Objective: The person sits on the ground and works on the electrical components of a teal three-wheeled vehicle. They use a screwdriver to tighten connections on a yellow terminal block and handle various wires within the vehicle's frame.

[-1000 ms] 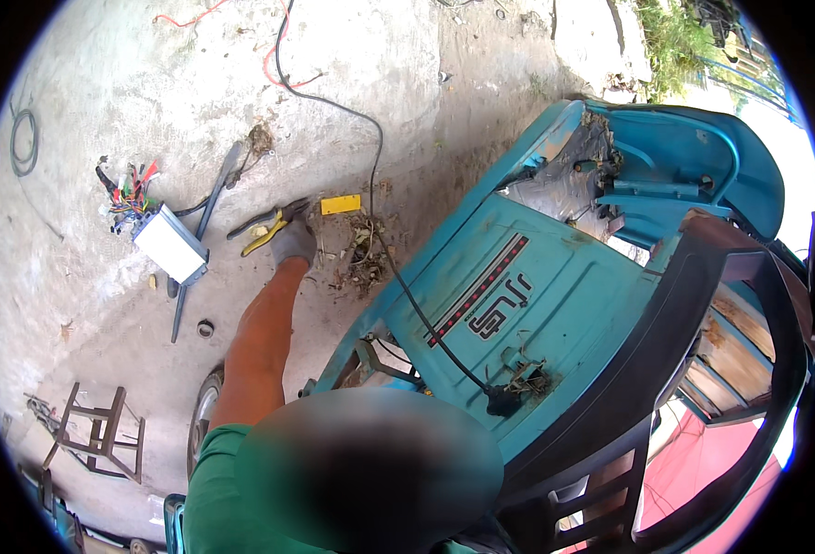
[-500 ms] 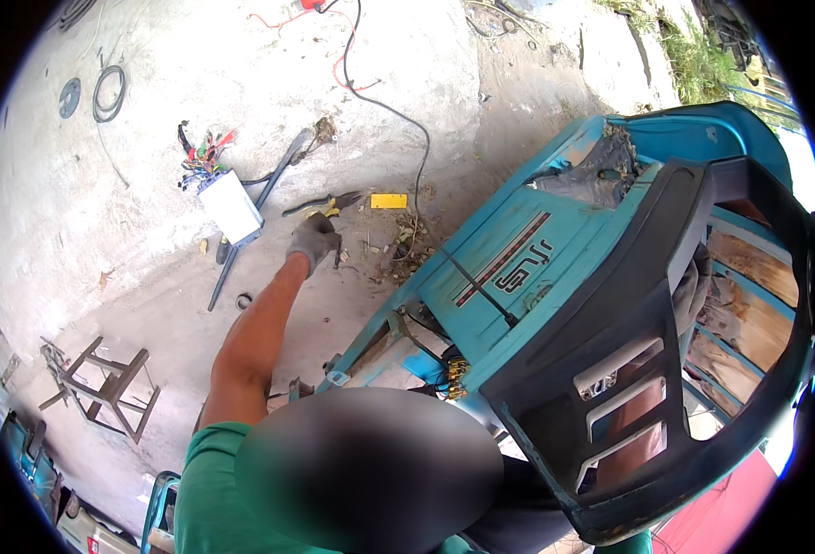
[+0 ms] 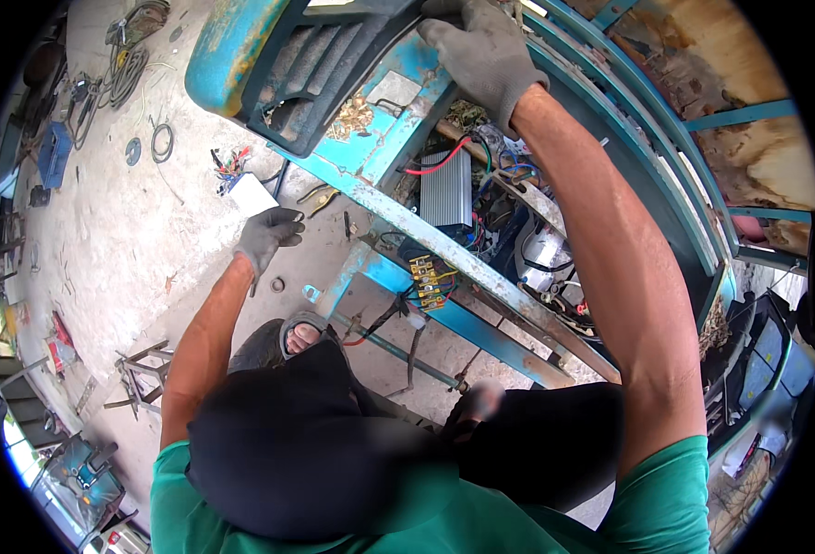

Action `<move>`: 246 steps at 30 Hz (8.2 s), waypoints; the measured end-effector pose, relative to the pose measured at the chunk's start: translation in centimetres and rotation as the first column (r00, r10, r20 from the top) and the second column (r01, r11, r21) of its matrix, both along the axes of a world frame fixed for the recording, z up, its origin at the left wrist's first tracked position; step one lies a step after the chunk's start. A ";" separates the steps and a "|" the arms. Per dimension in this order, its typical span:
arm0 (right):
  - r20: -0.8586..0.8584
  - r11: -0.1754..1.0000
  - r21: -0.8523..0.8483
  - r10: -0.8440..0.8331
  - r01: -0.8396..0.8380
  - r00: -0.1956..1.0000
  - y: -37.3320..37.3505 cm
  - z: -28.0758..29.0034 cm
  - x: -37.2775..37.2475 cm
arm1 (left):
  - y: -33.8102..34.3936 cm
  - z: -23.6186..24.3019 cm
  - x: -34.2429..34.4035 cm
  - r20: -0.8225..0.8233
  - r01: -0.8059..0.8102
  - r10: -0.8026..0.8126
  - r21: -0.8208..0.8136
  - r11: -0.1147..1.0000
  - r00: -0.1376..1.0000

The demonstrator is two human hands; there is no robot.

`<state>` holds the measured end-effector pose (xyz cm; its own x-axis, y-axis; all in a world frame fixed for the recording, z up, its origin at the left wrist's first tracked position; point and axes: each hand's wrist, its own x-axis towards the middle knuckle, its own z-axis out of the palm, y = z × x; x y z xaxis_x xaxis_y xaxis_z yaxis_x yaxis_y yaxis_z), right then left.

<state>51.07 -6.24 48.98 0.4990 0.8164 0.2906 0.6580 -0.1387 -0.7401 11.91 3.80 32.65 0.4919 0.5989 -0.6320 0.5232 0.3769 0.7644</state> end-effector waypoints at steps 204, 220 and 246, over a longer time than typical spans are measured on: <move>-0.440 0.803 -0.389 0.269 -0.452 0.857 -12.7 -1.5 -9.0 | -23.0 3.7 10.4 -0.427 0.571 -0.622 0.820 0.040 0.656; -0.487 0.813 -0.376 0.234 -0.444 0.842 -13.8 -0.3 -8.4 | -23.2 3.5 10.9 -0.421 0.610 -0.639 0.786 0.097 0.643; -0.508 0.837 -0.319 0.244 -0.444 0.826 -13.6 -0.9 -8.7 | -23.0 3.2 10.6 -0.426 0.572 -0.638 0.820 0.027 0.641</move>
<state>42.37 -19.82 48.06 0.1506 0.9475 -0.2820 0.3479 -0.3178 -0.8820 22.53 -19.22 35.81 0.9813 0.1882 0.0394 0.1597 -0.9118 0.3784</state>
